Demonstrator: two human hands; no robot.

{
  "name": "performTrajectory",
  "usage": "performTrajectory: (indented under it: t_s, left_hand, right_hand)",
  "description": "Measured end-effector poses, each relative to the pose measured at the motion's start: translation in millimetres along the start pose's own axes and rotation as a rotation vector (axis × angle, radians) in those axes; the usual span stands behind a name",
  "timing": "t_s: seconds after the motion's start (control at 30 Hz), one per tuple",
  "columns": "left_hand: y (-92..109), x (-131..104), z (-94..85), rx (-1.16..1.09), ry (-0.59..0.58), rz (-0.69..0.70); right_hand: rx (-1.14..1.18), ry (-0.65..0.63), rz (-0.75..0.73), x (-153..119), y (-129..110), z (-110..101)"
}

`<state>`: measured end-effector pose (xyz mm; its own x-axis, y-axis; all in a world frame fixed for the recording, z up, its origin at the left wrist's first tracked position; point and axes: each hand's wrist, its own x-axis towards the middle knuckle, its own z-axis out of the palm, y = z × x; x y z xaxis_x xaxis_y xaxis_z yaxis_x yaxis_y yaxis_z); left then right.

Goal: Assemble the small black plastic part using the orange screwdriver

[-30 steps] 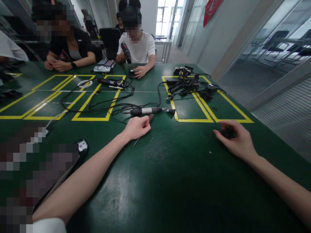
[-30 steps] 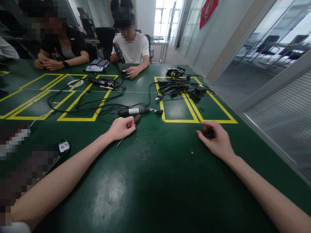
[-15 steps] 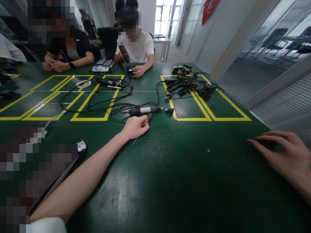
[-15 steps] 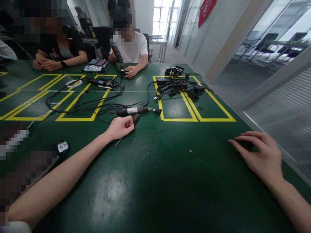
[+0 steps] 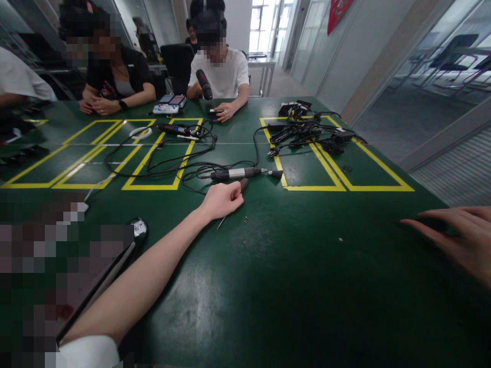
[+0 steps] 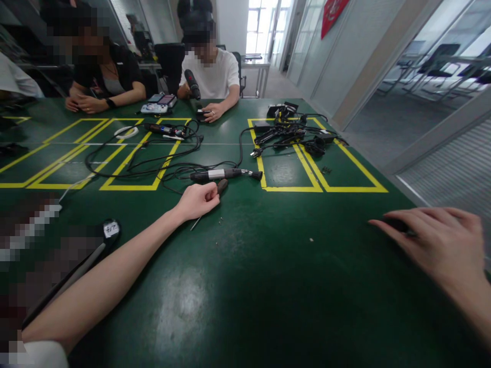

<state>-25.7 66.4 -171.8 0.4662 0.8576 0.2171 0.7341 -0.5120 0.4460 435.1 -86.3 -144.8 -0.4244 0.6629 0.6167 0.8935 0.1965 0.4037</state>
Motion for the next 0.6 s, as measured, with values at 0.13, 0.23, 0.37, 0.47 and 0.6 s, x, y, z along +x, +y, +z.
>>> performTrajectory:
  t_s: [0.13, 0.23, 0.37, 0.47, 0.6]
  left_hand:
    - [0, 0, 0.2, -0.003, -0.004, 0.005]
    - [0, 0, -0.3, -0.003, -0.001, -0.002]
    - [1, 0, -1.0, -0.007, -0.002, -0.004]
    - [1, 0, -0.8, 0.0, -0.004, -0.005]
    - [1, 1, -0.5, 0.016, -0.01, -0.008]
  right_hand:
    - [0.029, -0.062, 0.039, 14, -9, -3]
    - [0.117, -0.098, 0.013, 27, -20, 2]
    - [0.181, -0.277, 0.153, 33, -30, 20]
    - [0.18, -0.371, 0.22, 32, -28, 31]
    - [0.204, -0.336, 0.195, 45, -37, 32]
